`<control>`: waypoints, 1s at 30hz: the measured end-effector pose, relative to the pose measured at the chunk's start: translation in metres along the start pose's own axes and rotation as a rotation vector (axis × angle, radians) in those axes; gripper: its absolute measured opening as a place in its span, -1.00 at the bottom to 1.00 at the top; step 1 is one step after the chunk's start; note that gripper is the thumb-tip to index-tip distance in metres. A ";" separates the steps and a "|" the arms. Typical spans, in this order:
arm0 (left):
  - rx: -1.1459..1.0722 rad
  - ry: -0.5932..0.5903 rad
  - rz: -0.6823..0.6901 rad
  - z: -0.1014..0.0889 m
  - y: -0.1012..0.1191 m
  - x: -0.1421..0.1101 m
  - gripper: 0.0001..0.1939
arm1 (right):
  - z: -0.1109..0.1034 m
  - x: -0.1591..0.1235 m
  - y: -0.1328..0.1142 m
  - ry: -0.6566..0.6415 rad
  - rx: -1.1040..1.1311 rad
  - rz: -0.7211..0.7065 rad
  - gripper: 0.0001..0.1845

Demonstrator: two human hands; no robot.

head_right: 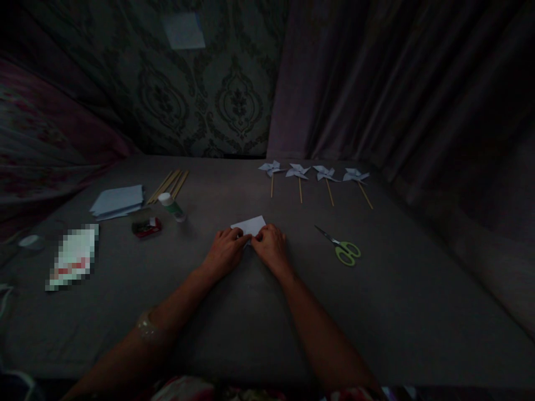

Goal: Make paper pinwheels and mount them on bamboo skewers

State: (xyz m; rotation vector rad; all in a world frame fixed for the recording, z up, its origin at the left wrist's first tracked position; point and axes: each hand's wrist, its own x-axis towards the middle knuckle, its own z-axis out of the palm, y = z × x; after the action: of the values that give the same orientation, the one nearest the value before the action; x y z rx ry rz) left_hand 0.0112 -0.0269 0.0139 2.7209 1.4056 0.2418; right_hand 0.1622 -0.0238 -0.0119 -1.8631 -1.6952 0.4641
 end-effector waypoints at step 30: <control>-0.080 0.111 -0.074 0.011 -0.012 0.010 -0.73 | -0.020 0.015 0.031 0.132 0.183 0.132 -0.83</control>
State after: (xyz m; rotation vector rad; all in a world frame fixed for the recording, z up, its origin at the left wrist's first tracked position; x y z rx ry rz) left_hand 0.0096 -0.0115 0.0030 2.6223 1.4867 0.4405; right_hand 0.2009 -0.0137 -0.0134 -1.8354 -1.4014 0.5188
